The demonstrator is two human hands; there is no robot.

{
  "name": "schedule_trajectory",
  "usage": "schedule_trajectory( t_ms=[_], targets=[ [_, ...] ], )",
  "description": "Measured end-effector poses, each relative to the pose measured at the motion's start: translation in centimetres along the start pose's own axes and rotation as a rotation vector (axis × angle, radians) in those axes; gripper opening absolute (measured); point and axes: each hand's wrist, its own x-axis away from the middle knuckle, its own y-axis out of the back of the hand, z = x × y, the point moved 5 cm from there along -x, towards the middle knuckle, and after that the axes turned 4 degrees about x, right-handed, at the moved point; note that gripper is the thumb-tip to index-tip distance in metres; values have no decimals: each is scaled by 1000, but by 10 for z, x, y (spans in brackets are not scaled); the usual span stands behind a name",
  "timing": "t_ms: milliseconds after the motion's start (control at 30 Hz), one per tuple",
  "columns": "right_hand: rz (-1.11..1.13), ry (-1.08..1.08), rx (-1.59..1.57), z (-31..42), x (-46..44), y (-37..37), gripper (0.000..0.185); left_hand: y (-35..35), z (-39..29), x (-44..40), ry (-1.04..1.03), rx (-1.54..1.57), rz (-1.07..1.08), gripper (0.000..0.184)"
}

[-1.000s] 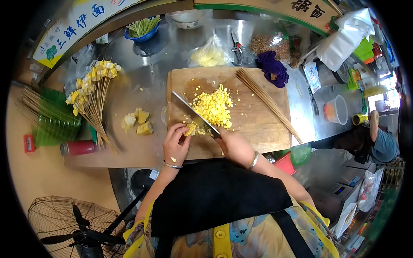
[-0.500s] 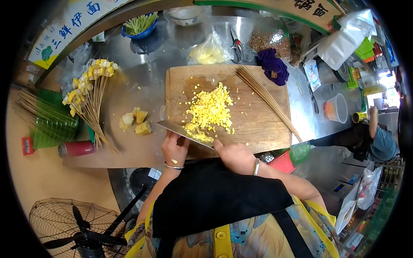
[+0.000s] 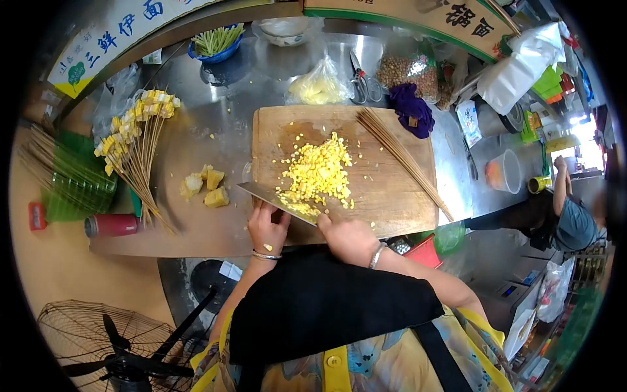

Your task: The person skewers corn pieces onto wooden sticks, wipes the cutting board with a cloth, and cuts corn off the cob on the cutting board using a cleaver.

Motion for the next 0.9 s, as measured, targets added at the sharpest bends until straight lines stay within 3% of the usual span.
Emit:
schedule_trajectory(
  t_ms=[233,400,533,633,700,733,833,900],
  targets=[
    [126,-82,7,-1,3,1,17,-5,8,5,108,64,58,42],
    [101,-103,8,4,-23,-14,15,-3,3,3,25,16,3,23],
    [12,-53,9,-3,-51,-29,16,1,-3,1,19,13,56,20],
    [19,-76,-99,-10,-46,-7,17,13,-3,-10,4,243,6,20],
    [-49,-186,-281,-22,-29,-1,16,39,15,-17,80,172,-127,21],
    [-207,-149,-329,-28,-18,5,16,47,24,-26,84,165,-135,21],
    [-255,-237,-515,-53,6,18,19,60,44,-52,225,86,-134,23],
    [-239,-306,-636,-72,22,18,20,59,23,-63,-61,-277,-69,21]
  ],
)
